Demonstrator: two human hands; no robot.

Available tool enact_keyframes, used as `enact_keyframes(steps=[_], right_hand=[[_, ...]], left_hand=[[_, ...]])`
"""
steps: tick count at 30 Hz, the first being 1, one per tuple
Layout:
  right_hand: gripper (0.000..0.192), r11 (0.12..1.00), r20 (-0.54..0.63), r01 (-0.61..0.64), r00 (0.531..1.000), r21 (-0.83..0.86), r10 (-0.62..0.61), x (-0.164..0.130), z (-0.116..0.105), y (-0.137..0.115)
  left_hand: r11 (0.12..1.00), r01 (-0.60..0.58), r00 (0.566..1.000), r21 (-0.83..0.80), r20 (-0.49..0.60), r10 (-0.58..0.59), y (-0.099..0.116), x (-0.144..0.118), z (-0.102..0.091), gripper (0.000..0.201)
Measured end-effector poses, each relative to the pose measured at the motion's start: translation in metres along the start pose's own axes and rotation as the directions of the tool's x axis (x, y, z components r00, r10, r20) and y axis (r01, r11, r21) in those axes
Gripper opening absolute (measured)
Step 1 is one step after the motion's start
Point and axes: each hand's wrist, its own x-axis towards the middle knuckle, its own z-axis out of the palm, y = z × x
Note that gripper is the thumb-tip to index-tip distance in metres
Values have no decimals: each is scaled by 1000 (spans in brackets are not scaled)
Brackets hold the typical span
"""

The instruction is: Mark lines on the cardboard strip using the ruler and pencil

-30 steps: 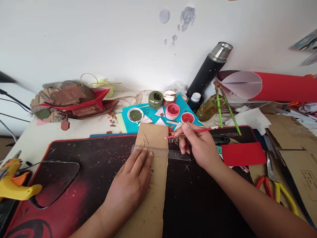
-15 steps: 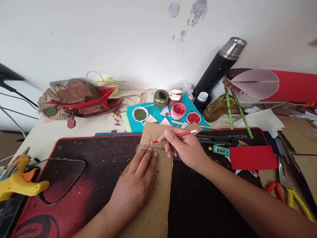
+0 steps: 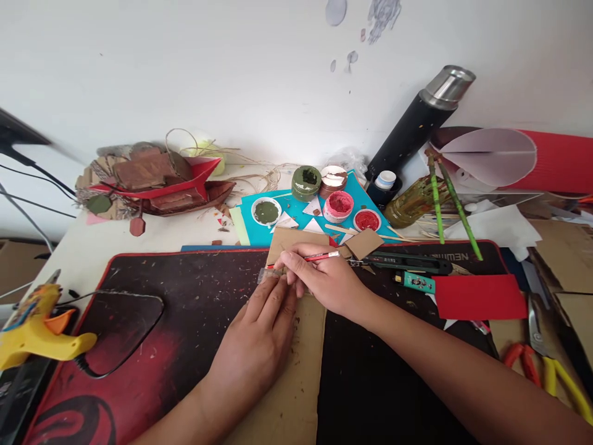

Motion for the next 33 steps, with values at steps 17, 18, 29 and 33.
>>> enact_keyframes(steps=[17, 18, 29, 33], right_hand=[[40, 1000, -14, -9, 1000, -25, 9, -1, 1, 1], [40, 999, -12, 3, 1000, -41, -3, -1, 1, 1], [40, 971, -31, 67, 997, -230, -76, -14, -10, -8], [42, 963, -70, 38, 996, -268, -59, -21, -17, -8]], left_hand=[[1000, 5, 1000, -9, -23, -6, 0, 4, -2, 41], [1000, 7, 1000, -9, -23, -7, 0, 4, -1, 41], [1000, -24, 1000, 2, -15, 24, -1, 4, -1, 44], [1000, -17, 1000, -1, -17, 17, -2, 4, -1, 44]])
